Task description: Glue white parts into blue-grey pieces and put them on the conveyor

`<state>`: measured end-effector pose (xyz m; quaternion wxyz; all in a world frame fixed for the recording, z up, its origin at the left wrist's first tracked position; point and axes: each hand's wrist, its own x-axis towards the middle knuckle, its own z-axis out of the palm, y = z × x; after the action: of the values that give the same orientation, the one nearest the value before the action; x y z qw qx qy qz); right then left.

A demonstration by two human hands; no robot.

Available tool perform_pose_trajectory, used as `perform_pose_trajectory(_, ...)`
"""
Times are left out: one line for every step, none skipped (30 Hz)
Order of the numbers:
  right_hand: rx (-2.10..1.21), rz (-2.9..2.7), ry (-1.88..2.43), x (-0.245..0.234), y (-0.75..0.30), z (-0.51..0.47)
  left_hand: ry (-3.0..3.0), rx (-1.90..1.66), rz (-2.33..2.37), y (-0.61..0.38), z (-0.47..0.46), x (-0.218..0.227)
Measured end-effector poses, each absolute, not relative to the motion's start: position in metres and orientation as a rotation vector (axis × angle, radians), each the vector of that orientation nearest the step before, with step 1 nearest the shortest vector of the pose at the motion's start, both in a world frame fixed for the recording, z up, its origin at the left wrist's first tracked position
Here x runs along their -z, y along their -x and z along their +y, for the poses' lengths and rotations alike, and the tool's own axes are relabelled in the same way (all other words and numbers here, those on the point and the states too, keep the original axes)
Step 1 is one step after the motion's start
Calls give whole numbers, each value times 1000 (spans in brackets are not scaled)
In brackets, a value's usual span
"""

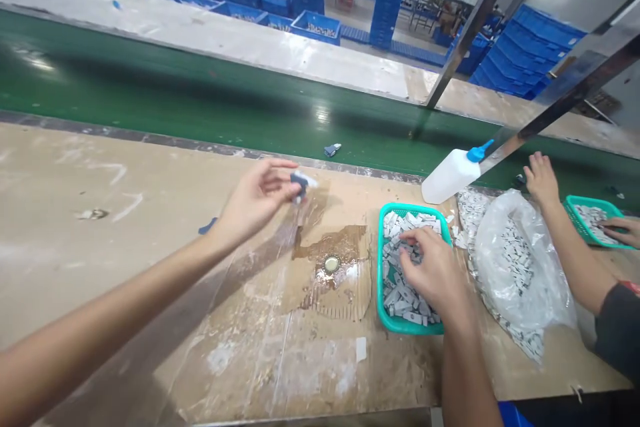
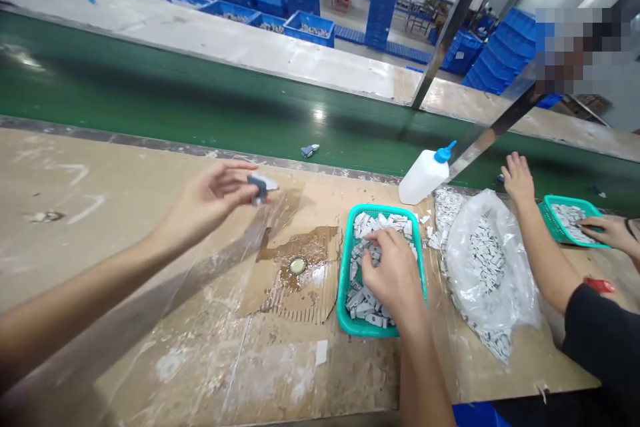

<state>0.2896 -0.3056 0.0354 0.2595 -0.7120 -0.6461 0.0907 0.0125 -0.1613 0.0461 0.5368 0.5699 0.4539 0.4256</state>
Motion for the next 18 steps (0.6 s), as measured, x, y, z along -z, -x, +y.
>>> perform_pose_trajectory(-247, -1780, 1974, -33, -288, -305, -1430, -1100, 1228, -13, -142, -47)
perform_pose_trajectory(-241, -1803, 2019, -31, -286, -303, -1468, -1164, 1376, -14, -122, -45)
perform_pose_trajectory(-232, -1820, 2063, -29, -286, -302, -1501, -1181, 1515, -14, -101, -42)
perform_pose_trajectory(-227, -1836, 2097, -26, -287, -301, -1556, -1197, 1655, -13, -80, -38)
perform_pose_trajectory(-233, -1852, 2115, -24, -289, -300, -1574, -1221, 1729, -11, -59, -33)
perform_pose_trajectory(-246, -1870, 2115, -22, -291, -299, -1571, -1249, 1791, -10, -40, -28)
perform_pose_trajectory(-261, -1886, 2104, -20, -292, -299, -1567, -1261, 1848, -8, -22, -23)
perform_pose_trajectory(-270, -1899, 2089, -18, -294, -298, -1563, -1255, 1897, -6, -6, -19)
perform_pose_trajectory(-266, -1908, 2079, -15, -295, -297, -1571, -1230, 1945, -4, 8, -15)
perform_pose_trajectory(-245, -1912, 2077, -11, -295, -296, -1590, -1191, 1991, -3, 20, -12)
perform_pose_trajectory(-213, -1911, 2079, -7, -296, -296, -1610, -1155, 2024, -1, 29, -10)
perform_pose_trajectory(-177, -1905, 2085, -3, -296, -295, -1632, -1120, 2047, 0, 36, -8)
perform_pose_trajectory(-141, -1894, 2090, 2, -296, -294, -1649, -1092, 2061, 1, 41, -6)
perform_pose_trajectory(-109, -1887, 2092, 6, -296, -294, -1660, -1076, 2063, 1, 44, -5)
perform_pose_trajectory(-80, -1888, 2088, 10, -296, -293, -1675, -1057, 2067, 1, 45, -4)
perform_pose_trajectory(-52, -1895, 2079, 13, -296, -293, -1696, -1040, 2063, -1, 44, -2)
perform_pose_trajectory(-23, -1905, 2065, 15, -296, -293, -1723, -1024, 2047, -3, 41, -1)
perform_pose_trajectory(7, -1905, 2053, 16, -296, -293, -1756, -1008, 2017, -7, 38, 0)
